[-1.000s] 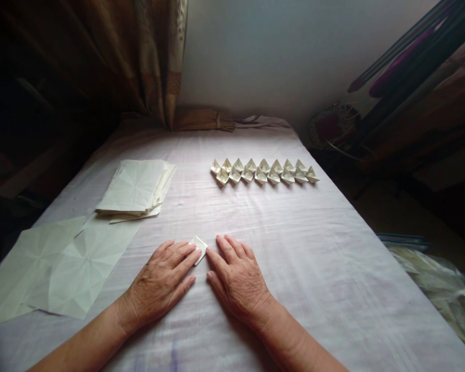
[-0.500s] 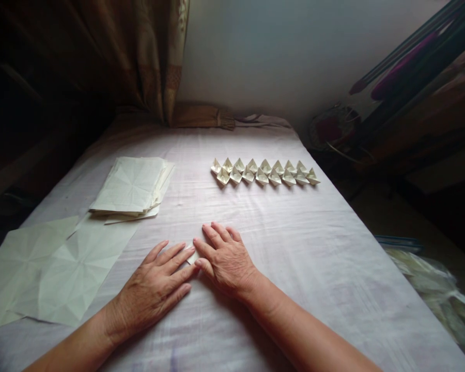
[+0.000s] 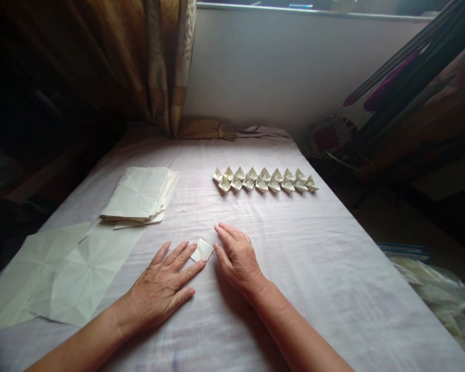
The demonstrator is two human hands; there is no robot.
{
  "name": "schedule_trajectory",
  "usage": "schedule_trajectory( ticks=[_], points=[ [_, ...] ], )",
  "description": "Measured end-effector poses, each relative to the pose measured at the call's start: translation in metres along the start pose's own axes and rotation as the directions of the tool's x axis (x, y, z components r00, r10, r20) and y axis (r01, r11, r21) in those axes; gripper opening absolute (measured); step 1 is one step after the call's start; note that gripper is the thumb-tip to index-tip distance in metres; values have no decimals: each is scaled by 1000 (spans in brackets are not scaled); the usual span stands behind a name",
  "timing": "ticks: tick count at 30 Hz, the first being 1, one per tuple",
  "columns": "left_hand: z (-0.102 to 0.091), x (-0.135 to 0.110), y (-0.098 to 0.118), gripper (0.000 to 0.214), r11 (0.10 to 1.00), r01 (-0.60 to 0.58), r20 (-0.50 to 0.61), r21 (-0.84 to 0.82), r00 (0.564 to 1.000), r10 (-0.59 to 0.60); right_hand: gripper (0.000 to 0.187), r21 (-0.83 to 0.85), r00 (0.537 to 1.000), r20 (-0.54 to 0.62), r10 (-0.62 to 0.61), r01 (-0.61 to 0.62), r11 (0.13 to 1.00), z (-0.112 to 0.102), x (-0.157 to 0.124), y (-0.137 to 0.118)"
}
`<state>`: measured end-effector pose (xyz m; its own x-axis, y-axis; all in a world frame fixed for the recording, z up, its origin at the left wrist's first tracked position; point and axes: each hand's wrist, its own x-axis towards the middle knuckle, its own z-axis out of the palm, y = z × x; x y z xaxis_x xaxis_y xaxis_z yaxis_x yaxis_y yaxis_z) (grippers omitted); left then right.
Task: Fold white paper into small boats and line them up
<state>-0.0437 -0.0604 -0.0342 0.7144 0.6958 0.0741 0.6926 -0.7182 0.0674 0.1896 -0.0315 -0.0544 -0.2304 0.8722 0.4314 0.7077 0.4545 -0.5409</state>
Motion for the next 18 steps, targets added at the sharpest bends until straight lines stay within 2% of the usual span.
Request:
schedule_trajectory(
  ticks=[9,14,18],
  points=[
    [2,40,-15,47,1000,11,-54,-16,998,-12,29,-187,998,-7,-64,61,980,-3,1,-9],
    [4,39,-17,46,1000,-23,-81,-21,996,21,27,-202,989,95,-110,127,971,-5,2,-10],
    [8,38,-21,54,1000,-25,-70,-16,997,24,31,-241,991,108,-83,108,964,-3,0,-14]
  ],
)
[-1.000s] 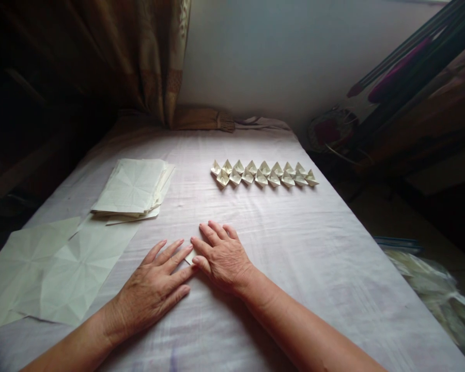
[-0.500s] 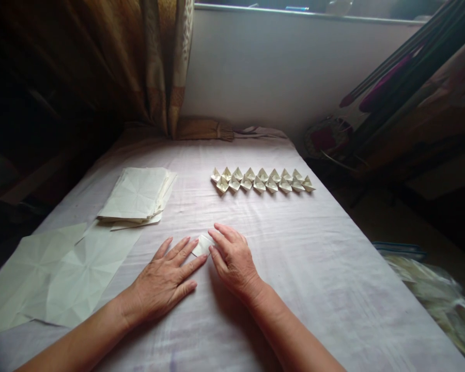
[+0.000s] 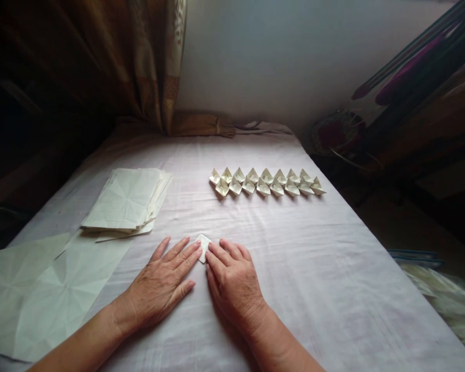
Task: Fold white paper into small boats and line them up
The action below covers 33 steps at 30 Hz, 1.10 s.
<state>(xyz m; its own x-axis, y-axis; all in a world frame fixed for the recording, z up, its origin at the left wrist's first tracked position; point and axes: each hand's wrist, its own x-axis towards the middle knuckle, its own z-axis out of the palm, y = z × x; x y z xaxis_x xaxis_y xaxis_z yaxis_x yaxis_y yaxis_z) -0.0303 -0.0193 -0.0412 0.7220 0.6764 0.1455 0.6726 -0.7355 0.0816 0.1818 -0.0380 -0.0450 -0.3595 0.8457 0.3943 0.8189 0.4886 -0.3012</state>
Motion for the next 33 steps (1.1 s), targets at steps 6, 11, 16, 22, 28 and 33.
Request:
schedule_trajectory(
  ticks=[6,11,16,22,28,33],
  points=[
    [1,15,-10,51,999,37,45,-40,998,-35,28,8,1000,28,14,-15,1000,0,-2,-4],
    [3,29,-17,49,997,63,39,-53,997,-61,26,16,999,39,24,-25,1000,0,-2,-5],
    [5,26,-13,50,995,101,-9,10,995,-101,27,2,999,46,26,-26,1000,-1,0,-6],
    [0,1,-3,54,997,63,5,50,998,-64,27,46,998,47,35,-37,998,-1,1,-4],
    [-2,-6,1,50,996,86,-35,-1,996,-86,27,21,996,30,88,-88,996,0,1,-5],
    [-2,1,-2,40,991,119,-97,-58,988,-124,27,17,998,26,58,-58,998,-1,2,-6]
  ],
)
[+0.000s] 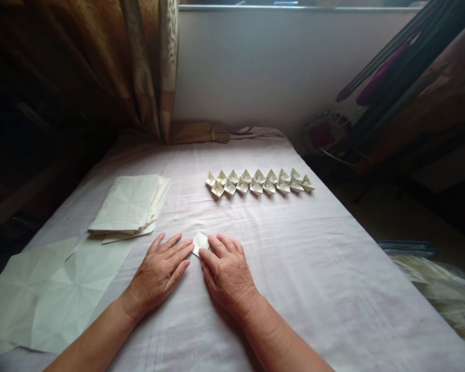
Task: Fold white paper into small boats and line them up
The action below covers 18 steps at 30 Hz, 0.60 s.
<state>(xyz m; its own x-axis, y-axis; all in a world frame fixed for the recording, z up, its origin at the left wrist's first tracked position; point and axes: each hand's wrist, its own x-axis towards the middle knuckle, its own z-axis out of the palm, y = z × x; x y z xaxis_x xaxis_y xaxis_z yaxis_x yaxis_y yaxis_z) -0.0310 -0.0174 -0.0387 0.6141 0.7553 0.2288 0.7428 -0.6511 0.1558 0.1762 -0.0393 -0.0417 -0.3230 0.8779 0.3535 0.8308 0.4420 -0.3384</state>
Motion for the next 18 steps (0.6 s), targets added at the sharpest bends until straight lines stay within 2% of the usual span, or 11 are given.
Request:
schedule_trajectory(
  ticks=[7,18],
  points=[
    [5,2,-1,43,998,47,-5,43,999,-47,27,-24,1000,22,2,-2,1000,-2,0,-2],
    [6,2,-2,42,999,42,-24,8,999,-42,32,14,1000,4,-10,10,1000,0,0,-1]
  ],
)
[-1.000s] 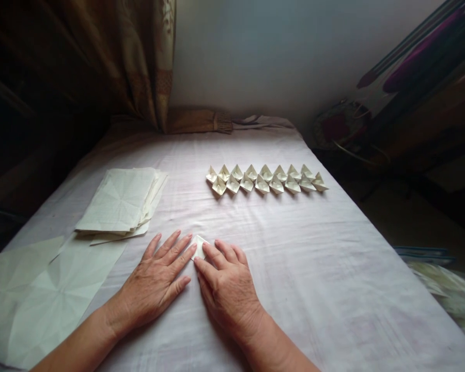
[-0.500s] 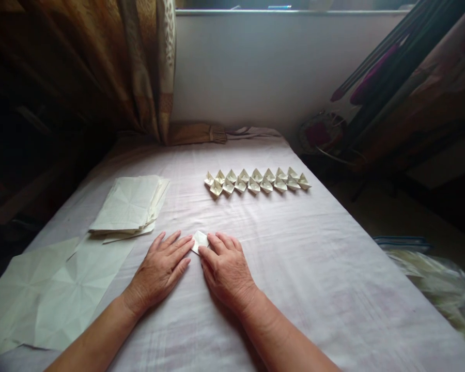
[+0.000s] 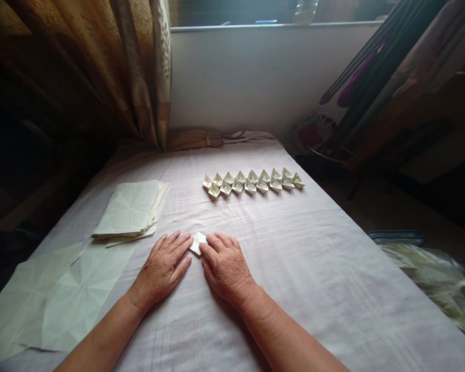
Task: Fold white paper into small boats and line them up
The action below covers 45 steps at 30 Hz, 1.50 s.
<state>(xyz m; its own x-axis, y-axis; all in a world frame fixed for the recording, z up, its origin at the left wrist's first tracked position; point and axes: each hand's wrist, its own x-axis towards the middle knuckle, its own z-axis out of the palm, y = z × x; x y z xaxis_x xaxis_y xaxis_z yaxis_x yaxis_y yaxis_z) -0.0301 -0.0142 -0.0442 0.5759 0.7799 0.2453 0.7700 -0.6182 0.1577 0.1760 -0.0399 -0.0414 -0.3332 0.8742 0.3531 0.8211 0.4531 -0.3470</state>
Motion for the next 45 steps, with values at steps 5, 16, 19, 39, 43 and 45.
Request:
schedule_trajectory(
  ticks=[5,16,19,39,43,45],
  points=[
    [-2,-1,0,41,999,-16,8,-36,1000,16,33,40,998,-40,-38,40,998,2,-1,2],
    [0,-1,-2,33,994,31,-121,-101,992,-43,36,67,998,-57,-18,22,998,5,0,3],
    [-2,2,-1,26,992,19,-161,-125,986,-39,35,60,998,-60,-35,38,997,5,0,3],
    [-3,0,3,41,992,-65,-3,-109,998,65,25,41,986,-64,-156,159,986,-3,2,-8],
    [0,5,3,47,998,-30,86,-48,996,34,24,83,990,-55,-131,136,987,-4,3,-7],
    [1,6,3,48,1000,-8,87,-18,996,9,25,82,991,-61,-116,121,989,-3,3,-6]
  ],
)
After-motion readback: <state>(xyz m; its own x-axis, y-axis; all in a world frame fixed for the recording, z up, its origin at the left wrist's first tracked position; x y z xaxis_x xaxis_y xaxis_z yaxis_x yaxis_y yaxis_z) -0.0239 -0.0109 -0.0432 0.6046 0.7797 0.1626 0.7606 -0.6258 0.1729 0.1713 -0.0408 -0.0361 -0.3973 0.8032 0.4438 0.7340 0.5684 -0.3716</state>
